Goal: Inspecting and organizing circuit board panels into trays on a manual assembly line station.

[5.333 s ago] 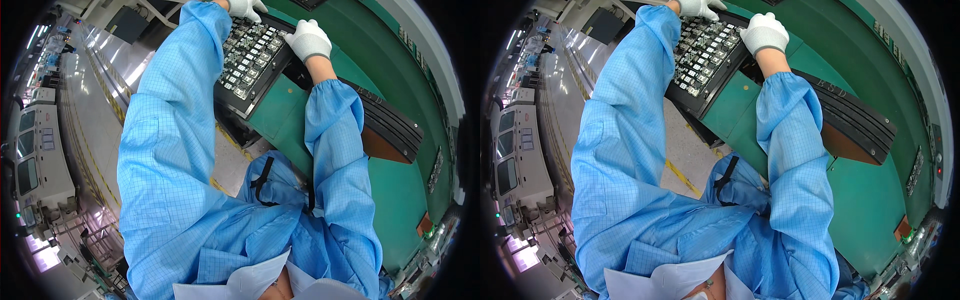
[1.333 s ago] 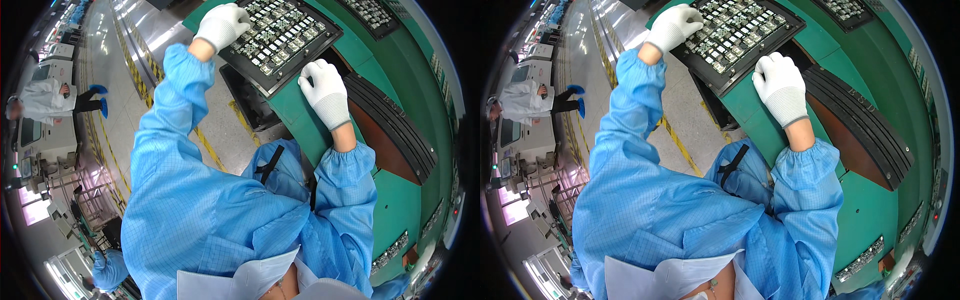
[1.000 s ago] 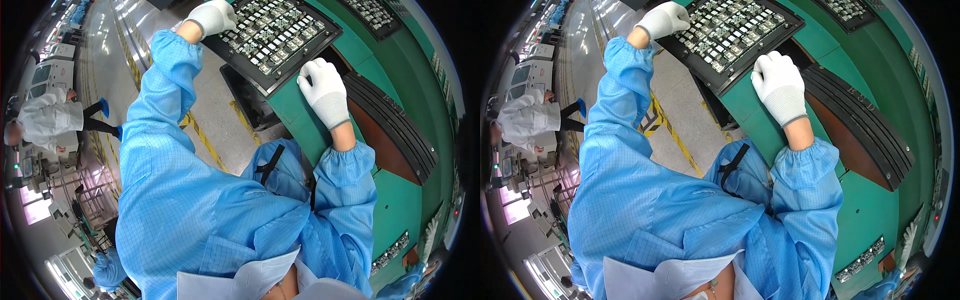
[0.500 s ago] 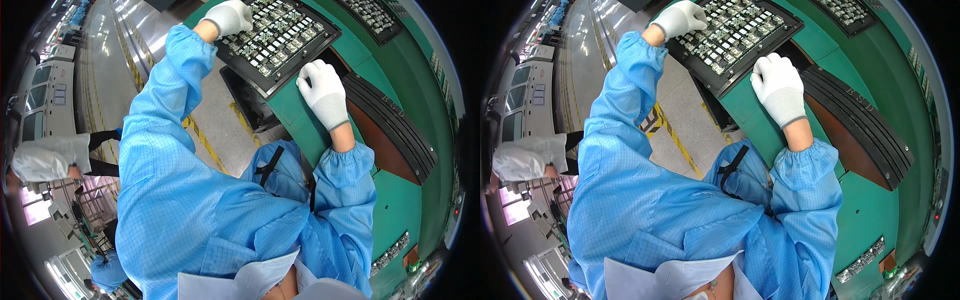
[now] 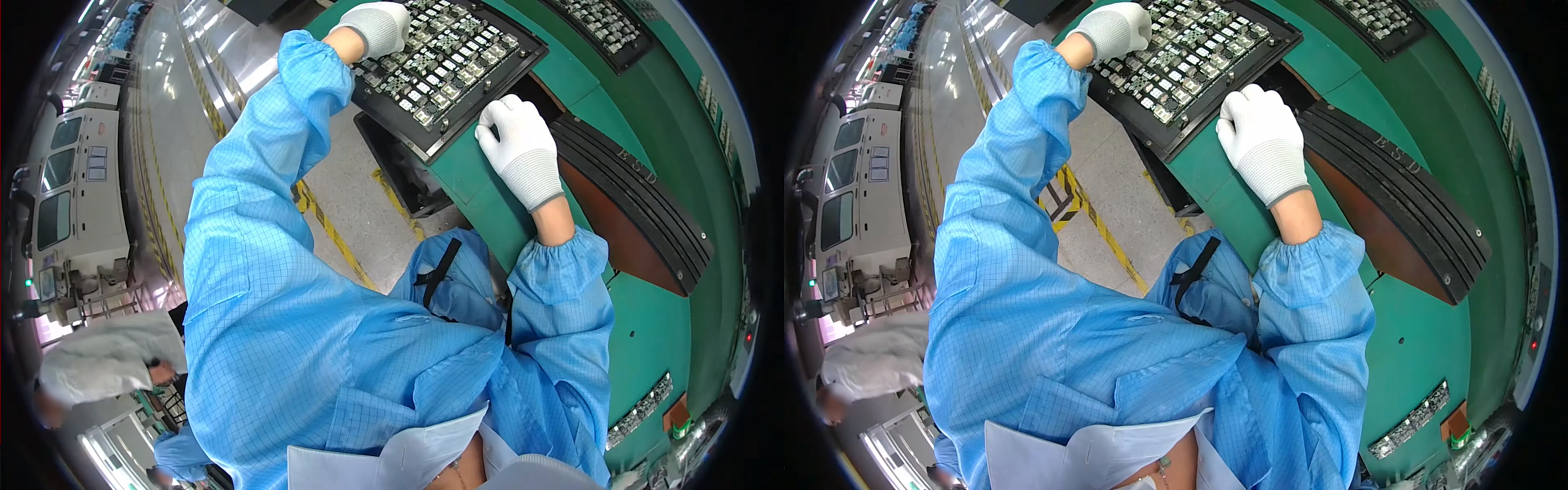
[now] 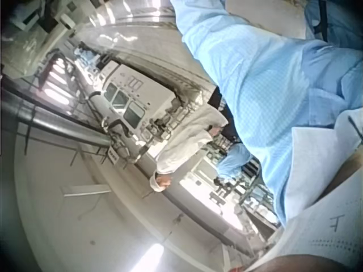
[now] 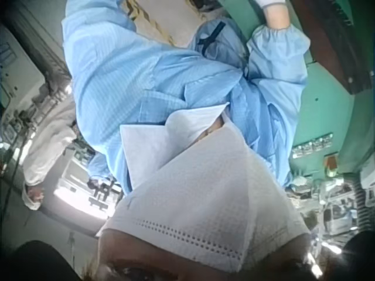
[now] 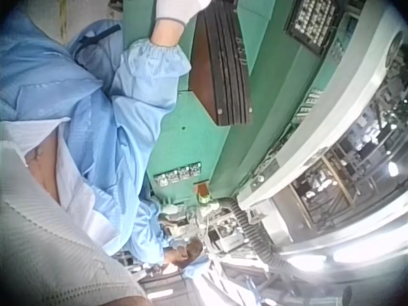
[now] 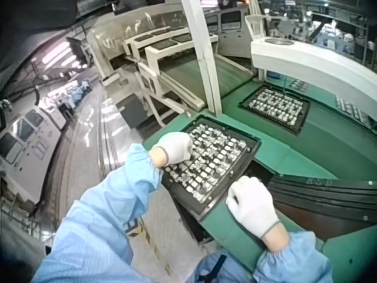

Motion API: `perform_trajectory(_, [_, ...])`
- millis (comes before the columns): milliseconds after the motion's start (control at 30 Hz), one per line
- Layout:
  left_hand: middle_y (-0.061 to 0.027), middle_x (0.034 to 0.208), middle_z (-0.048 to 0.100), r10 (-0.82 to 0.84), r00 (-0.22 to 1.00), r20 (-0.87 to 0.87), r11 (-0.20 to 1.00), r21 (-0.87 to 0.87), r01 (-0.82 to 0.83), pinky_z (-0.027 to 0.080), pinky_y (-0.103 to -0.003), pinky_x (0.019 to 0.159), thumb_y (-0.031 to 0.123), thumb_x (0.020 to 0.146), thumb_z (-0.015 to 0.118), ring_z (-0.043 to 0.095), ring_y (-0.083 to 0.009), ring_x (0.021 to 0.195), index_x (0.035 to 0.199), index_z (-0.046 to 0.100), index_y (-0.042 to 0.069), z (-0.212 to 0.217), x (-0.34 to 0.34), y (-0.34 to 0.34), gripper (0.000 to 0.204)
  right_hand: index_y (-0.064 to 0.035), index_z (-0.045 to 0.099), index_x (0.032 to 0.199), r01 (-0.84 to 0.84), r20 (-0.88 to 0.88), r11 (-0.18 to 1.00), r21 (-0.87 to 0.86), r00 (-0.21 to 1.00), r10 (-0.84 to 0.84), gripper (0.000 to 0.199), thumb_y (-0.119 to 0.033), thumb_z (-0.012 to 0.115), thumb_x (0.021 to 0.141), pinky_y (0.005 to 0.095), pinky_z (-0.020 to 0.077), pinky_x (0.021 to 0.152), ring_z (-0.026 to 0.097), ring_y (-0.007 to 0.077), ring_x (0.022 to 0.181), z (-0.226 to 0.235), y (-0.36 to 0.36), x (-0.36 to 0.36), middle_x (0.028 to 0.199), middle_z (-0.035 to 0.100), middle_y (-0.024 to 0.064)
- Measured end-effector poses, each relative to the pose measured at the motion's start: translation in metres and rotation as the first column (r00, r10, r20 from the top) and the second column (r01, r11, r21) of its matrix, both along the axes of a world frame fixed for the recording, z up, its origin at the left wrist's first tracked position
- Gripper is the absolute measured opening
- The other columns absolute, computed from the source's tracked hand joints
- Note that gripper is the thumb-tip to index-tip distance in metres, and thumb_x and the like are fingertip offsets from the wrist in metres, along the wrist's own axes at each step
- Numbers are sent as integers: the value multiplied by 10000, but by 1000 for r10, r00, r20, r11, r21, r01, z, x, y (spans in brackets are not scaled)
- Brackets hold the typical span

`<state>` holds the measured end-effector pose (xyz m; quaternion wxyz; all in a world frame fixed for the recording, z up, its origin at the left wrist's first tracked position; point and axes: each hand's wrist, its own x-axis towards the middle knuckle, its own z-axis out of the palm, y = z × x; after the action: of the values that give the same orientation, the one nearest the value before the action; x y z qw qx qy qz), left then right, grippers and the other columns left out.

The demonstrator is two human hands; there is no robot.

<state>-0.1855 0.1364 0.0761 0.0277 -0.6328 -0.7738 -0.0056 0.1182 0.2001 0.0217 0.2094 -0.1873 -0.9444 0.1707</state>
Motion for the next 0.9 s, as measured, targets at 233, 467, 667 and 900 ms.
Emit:
perform_trajectory(233, [-219,768,703,8,999,-39,997,-70,-10,561,-470,696,178,723,701,698,-409,732,761,766,49,3,0,4,150,-108,630,848,0,-2,1000,-2,1000,0,115,-187,713,841,422,518,831,599,300,913,1,-1,0,923,592,80])
perform_trajectory(467, [-181,896,703,-51,999,18,999,21,50,554,-418,793,222,845,715,695,-352,867,926,750,27,30,27,-41,214,-108,638,853,-11,-11,1000,-24,1000,11,112,-187,717,843,428,519,843,606,300,936,0,-1,1,936,600,88])
perform_trajectory(667, [-117,862,646,-216,964,153,956,236,176,525,-439,815,225,826,708,647,-330,899,869,705,73,21,65,-101,158,-69,695,866,-38,-165,991,-126,986,17,123,-184,737,850,406,509,840,629,308,905,14,4,1,891,651,89])
perform_trajectory(900, [-57,916,583,-340,935,-99,908,226,354,491,-400,842,234,794,758,604,-265,943,903,666,102,4,91,-113,194,-90,714,918,-247,-148,955,162,951,271,109,-177,739,857,410,507,827,611,302,899,36,2,-16,898,635,85])
